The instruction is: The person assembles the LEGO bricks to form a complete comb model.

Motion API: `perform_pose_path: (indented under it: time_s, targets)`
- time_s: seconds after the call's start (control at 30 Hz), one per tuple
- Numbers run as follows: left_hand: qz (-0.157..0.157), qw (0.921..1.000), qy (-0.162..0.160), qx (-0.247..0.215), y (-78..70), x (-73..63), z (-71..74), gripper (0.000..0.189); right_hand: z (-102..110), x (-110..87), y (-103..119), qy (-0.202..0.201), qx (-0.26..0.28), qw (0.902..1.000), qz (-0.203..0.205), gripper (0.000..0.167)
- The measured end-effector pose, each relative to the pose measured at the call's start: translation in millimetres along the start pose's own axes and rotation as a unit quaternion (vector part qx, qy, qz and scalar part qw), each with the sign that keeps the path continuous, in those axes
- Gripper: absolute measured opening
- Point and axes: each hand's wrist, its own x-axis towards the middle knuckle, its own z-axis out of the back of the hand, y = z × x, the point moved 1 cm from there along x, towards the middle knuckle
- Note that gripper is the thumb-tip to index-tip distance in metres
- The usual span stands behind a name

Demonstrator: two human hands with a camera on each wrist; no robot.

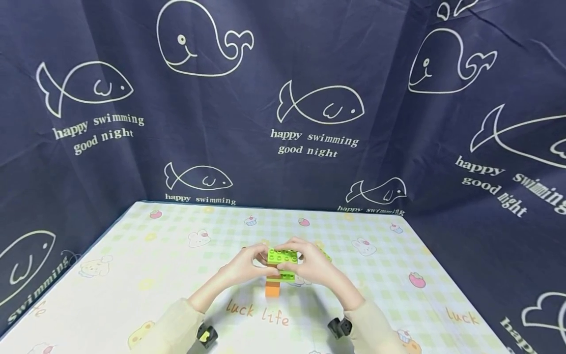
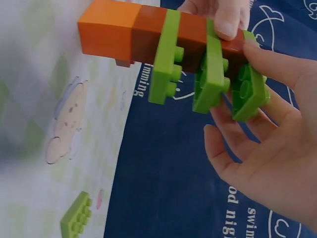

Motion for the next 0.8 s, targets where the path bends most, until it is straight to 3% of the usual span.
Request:
perform_pose_path:
  time_s: [0.27, 0.6, 0.8]
  targets:
    - [-0.004, 1.0, 0.001, -0.004, -1.0, -0.7, -0.5, 0.027, -7.2, -3.1, -3.4, -0.041, 0.015, 0.9986, 0.03, 0.034]
    - [-0.003, 1.0, 0.004, 0.005, -0.4, 0.5, -0.2, 0.023, -15.8, -2.2, -7.6, -0.067, 0.014, 0.9968, -0.042, 0.035]
    - [-0.006, 1.0, 0.004, 0.002, -0.2, 0.6, 0.0, 0.024, -14.0, -2.4, 3.5, -0.055, 0.056, 0.9928, -0.091, 0.036]
